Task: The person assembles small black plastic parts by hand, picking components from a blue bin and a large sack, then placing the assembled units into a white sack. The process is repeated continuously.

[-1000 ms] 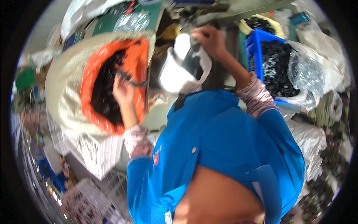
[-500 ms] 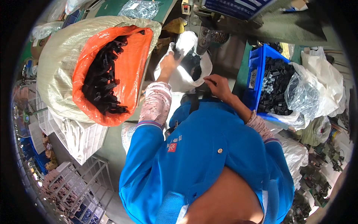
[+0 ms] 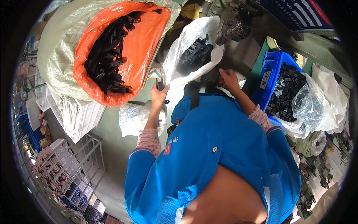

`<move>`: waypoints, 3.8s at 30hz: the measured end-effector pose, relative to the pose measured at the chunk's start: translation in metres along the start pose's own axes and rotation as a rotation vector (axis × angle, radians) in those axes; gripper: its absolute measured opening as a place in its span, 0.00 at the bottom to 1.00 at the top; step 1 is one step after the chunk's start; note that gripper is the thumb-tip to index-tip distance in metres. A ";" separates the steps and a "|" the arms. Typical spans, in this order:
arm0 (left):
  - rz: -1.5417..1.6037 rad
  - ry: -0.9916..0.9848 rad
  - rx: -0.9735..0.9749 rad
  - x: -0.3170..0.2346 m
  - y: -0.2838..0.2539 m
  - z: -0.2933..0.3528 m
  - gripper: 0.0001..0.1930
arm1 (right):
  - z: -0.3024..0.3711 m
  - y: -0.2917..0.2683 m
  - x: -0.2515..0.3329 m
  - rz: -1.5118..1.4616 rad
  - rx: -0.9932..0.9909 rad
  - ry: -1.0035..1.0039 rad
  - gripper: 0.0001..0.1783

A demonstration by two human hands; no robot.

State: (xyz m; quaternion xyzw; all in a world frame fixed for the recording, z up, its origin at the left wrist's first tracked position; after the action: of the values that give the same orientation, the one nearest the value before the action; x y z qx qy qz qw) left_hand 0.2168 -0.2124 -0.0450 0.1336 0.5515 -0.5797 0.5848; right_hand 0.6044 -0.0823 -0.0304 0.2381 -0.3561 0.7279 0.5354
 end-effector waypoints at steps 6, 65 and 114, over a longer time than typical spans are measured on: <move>-0.384 0.425 -0.233 -0.116 -0.015 -0.048 0.18 | -0.012 0.039 -0.022 -0.139 0.121 0.350 0.44; -1.119 1.763 1.172 -0.343 0.437 0.290 0.01 | 0.184 -0.332 -0.049 -0.502 -0.371 -0.343 0.06; 0.287 0.683 0.965 -0.405 0.338 0.183 0.17 | 0.162 -0.297 0.083 -0.289 -0.159 -0.594 0.09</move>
State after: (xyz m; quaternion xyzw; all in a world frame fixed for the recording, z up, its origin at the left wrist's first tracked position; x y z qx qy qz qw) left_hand 0.6992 -0.0441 0.1809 0.6349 0.3595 -0.6040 0.3207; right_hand 0.8552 -0.1054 0.2105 0.4454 -0.5146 0.5132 0.5230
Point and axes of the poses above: each hand's wrist, its own z-axis away from the middle knuckle, its own y-axis out of the palm, x = y × z, the point moved 10 cm from there along -z, towards the middle knuckle, and after that the axes turned 4 degrees about -z, right-handed, at the moved point
